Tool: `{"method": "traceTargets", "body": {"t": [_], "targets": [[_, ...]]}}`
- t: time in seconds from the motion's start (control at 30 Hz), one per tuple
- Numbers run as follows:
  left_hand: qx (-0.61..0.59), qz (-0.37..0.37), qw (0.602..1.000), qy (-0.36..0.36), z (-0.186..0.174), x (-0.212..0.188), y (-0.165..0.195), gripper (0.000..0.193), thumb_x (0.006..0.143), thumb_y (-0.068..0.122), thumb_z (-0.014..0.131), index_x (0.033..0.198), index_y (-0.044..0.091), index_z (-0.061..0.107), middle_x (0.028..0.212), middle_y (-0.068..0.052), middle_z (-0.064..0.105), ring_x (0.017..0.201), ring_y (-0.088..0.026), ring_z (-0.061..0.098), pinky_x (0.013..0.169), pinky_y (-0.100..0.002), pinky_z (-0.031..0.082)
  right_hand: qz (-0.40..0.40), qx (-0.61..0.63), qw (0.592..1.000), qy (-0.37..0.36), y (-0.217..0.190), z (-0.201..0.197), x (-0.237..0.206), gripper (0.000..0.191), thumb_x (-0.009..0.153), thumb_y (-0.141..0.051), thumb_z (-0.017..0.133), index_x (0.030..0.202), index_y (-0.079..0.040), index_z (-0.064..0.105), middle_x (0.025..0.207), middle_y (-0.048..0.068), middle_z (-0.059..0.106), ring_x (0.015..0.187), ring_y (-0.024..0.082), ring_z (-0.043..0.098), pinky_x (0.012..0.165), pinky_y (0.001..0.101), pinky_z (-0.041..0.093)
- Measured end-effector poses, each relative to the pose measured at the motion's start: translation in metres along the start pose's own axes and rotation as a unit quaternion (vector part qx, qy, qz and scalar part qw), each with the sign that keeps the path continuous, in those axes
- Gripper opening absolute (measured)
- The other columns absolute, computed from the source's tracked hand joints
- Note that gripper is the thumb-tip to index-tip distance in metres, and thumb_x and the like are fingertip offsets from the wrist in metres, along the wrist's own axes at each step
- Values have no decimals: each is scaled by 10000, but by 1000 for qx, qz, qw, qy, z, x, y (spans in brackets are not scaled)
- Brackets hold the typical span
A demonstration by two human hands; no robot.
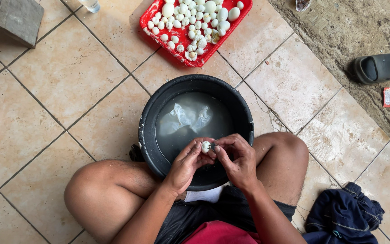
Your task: The person sits on the floor with a black basin of water on their lap and cleans small white shells one at a time, rubbing and picking at each shell by hand over the water. Cleaned shells are placed onto a red tray on the floor, and dark shells and debris are dropped back into the basin.
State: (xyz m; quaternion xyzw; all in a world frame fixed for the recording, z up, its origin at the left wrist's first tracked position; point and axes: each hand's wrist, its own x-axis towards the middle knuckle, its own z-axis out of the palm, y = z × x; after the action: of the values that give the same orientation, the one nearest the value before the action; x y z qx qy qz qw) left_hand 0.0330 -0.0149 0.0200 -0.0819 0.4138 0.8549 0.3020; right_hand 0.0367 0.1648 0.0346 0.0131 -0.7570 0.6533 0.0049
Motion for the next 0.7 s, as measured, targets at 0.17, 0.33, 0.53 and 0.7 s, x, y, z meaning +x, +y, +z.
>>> {"method": "traceTargets", "body": {"t": [0.17, 0.33, 0.53, 0.7], "targets": [[80, 42, 995, 29, 2, 1, -6, 402, 1108, 343, 408, 1319, 63, 605, 1119, -46, 658, 1014, -106, 622, 963, -295, 515, 33, -9, 999, -29, -3, 0, 4, 165, 903, -90, 774, 1036, 7, 761, 969, 74, 745, 837, 107, 731, 716, 248, 609], [138, 73, 988, 17, 3, 2, -8, 410, 1108, 342, 410, 1302, 43, 614, 1131, -66, 676, 1021, -126, 633, 967, -303, 524, 73, -23, 997, -11, 1, 1, 0, 133, 925, -104, 749, 1002, 4, 757, 892, 55, 765, 781, 96, 738, 702, 242, 616], [124, 39, 991, 3, 7, 0, -4, 409, 1094, 350, 414, 1305, 54, 603, 1125, -46, 669, 960, -130, 638, 959, -302, 515, 114, 49, 992, 26, 15, 2, -1, 104, 954, -74, 708, 973, 28, 701, 881, 53, 739, 797, 89, 711, 728, 237, 600], [123, 41, 992, -6, 6, -1, -3, 379, 1090, 334, 435, 1288, 52, 591, 1113, -52, 671, 966, -126, 656, 957, -304, 515, 115, 91, 989, 11, 24, 0, -3, 96, 959, -57, 693, 995, 32, 680, 913, 45, 724, 837, 86, 697, 761, 232, 594]]}}
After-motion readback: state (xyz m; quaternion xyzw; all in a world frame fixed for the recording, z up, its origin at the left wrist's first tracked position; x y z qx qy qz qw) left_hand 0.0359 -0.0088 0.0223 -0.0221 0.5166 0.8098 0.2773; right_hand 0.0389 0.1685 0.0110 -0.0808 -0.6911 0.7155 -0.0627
